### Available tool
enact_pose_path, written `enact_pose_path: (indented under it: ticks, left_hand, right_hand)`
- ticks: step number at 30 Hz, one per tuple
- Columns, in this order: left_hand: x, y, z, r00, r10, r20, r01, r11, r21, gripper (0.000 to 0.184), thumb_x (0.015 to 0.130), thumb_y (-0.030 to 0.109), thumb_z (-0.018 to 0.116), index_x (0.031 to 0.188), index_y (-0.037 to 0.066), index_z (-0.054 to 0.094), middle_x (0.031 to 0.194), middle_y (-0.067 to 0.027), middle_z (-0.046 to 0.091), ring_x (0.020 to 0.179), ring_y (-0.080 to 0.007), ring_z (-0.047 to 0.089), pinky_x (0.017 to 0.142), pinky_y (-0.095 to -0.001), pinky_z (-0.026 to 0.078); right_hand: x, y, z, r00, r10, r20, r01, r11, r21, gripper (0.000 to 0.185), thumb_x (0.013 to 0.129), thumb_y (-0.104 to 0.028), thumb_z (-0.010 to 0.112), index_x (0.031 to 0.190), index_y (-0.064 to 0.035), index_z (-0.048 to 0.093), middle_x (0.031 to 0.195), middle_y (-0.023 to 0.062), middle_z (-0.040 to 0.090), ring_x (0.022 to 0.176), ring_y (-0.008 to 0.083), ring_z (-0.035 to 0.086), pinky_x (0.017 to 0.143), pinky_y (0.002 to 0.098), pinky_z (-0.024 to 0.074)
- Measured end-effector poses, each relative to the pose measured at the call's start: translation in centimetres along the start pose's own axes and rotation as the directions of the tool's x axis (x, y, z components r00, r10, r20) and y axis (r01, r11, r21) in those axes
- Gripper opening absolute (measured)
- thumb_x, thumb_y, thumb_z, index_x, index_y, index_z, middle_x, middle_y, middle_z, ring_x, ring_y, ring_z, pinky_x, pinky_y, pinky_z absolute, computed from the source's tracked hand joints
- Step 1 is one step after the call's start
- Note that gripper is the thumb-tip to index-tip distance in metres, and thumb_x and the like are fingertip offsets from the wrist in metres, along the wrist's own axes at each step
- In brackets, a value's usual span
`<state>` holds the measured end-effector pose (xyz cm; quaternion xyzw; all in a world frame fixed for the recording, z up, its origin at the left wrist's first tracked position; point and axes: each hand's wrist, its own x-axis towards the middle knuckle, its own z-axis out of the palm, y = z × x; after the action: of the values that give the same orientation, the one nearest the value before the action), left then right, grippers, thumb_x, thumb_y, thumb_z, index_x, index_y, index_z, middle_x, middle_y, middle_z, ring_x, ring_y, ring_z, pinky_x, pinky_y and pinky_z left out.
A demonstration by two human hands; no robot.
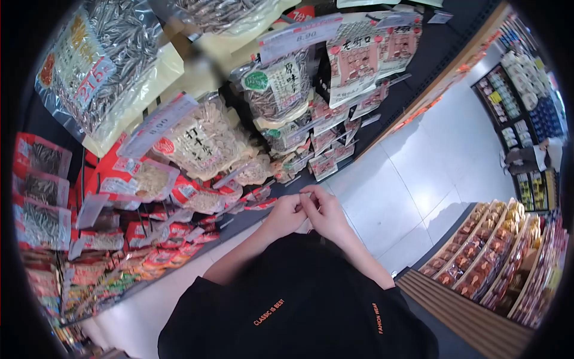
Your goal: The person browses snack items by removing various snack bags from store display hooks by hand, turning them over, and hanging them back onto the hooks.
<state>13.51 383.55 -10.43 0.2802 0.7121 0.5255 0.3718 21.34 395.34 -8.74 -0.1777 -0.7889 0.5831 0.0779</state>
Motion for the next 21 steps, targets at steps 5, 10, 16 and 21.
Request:
enact_pose_path:
  ticks: [5,10,16,21]
  left_hand:
    - [0.4,-0.5,2.2,0.992,0.046,-0.118,-0.04,0.998,0.049,0.005,0.079,0.006,0.059,0.079,0.001,0.061,0.056,0.0043,0.042,0.054,-0.0039,0.038,0.048,-0.0238,0.033]
    - [0.1,-3.1,2.7,0.993,0.019,-0.118,-0.004,0.992,0.127,0.011,0.08,0.008,0.057,0.083,-0.002,0.061,0.056,-0.001,0.05,0.053,-0.0071,0.041,0.049,-0.0268,0.038]
    - [-0.8,-4.5,2.5,0.969,-0.029,-0.246,0.027,1.0,-0.009,0.011,0.077,0.008,0.059,0.08,-0.002,0.061,0.055,-0.0064,0.049,0.051,-0.0095,0.044,0.049,-0.0292,0.039]
    - [-3.4,-8.6,-0.4,0.903,0.051,-0.427,0.047,0.975,0.217,0.015,0.074,0.008,0.062,0.067,-0.001,0.052,0.052,-0.0076,0.045,0.05,-0.01,0.042,0.046,-0.0311,0.036]
  right_hand:
    - [0.4,1.6,-2.2,0.989,0.015,0.144,-0.015,1.0,-0.002,0.021,0.087,-0.015,0.055,0.099,0.0016,0.057,0.07,0.0159,0.061,0.06,0.0228,0.061,0.052,0.0321,0.0447]
    - [0.2,2.4,-2.3,0.972,-0.056,0.23,0.077,0.994,-0.084,0.023,0.089,-0.017,0.053,0.1,0.0026,0.057,0.072,0.0151,0.062,0.06,0.0185,0.06,0.053,0.0294,0.0444]
    - [1.1,4.3,-0.1,0.954,-0.068,0.291,0.09,0.994,-0.06,0.022,0.089,-0.017,0.053,0.1,0.0019,0.057,0.07,0.0123,0.062,0.057,0.0146,0.057,0.053,0.0271,0.0438]
    - [1.0,5.4,4.8,0.917,0.021,0.398,-0.011,1.0,-0.027,0.022,0.087,-0.02,0.056,0.097,-0.0006,0.058,0.07,0.0164,0.061,0.06,0.0256,0.061,0.056,0.0338,0.0464]
